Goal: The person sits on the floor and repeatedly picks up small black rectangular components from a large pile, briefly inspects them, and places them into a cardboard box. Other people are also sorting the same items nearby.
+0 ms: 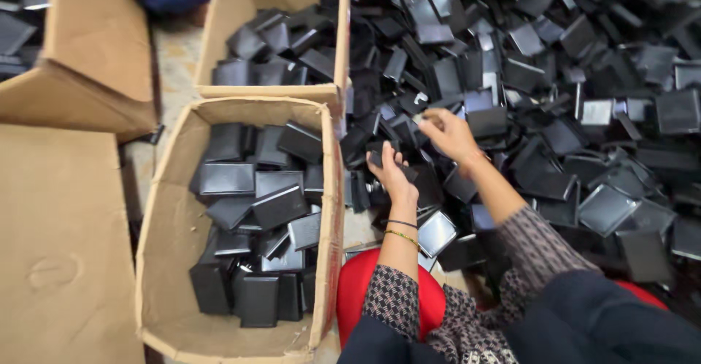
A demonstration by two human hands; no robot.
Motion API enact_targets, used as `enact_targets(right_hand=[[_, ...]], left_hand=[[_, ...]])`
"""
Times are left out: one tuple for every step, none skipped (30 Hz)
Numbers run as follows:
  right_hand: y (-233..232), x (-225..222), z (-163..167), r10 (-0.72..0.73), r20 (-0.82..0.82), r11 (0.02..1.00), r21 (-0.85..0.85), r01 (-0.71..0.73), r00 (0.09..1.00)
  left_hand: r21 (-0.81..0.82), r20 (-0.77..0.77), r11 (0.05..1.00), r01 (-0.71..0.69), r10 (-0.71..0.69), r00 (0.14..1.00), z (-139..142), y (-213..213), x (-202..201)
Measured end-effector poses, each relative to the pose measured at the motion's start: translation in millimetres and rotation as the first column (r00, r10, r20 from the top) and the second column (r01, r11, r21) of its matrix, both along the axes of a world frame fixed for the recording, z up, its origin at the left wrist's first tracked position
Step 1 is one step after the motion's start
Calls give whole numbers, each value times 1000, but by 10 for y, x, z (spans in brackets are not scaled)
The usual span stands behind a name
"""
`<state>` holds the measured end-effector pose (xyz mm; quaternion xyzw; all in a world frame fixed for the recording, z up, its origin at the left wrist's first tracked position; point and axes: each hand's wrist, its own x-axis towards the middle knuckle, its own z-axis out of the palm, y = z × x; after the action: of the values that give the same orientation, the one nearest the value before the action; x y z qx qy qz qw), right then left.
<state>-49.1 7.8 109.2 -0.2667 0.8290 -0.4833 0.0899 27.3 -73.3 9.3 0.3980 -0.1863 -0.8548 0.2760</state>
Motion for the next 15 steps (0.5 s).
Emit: enact_targets(right_hand=[[-161,-70,-21,-142,-5,990,8,142,990],[-280,-82,-65,-57,-163,998,5,59,985],[-386,-77,-112,26,-318,1000,16,-22,948],[-481,-53,-138,106,-463,994,40,-99,880],[-519,-13,-125,134,-491,988,138,-75,861],[-490,-3,-145,160,-516,972,233,-42,842],[-418,2,-190,85,-498,979,203,20,863],[-299,-14,-221,9,-478,981,175,85,878],[-141,-45,-221,-70,-486,985,103,137,871],[64,-73,-212,-149,-487,981,35,190,861],[284,-83,-208,-244,-421,966,-25,257,874],[502,-75,-216,-319,-235,944,-166,286,918],[718,-46,-238,-359,-36,896,-293,334,933],[912,-2,-270,-379,86,864,-322,386,921],[1070,57,-316,-387,206,831,-344,437,899]], left_hand=[[30,-13,998,-48,49,999,4,-40,24],[31,-37,998,-60,61,997,-10,-69,34],[33,-61,997,-70,72,995,-41,-83,38],[37,-84,996,-80,83,993,-84,-81,37],[11,-101,997,-77,78,992,-133,-76,32],[-16,-116,997,-72,69,991,-189,-80,22],[-44,-131,997,-64,58,990,-238,-80,10],[-32,-157,999,-32,26,987,-277,-68,-8],[-18,-180,1000,4,-7,984,-291,-49,-17],[-2,-201,999,43,-43,979,-288,-11,-31],[-15,-235,985,169,-168,957,-272,34,-47],[-34,-266,955,294,-292,919,-255,88,-61],[-55,-295,909,412,-409,864,-224,146,-71],[-39,-189,851,524,-521,832,-164,207,-77],[-11,-85,782,623,-622,779,-96,280,-79]])
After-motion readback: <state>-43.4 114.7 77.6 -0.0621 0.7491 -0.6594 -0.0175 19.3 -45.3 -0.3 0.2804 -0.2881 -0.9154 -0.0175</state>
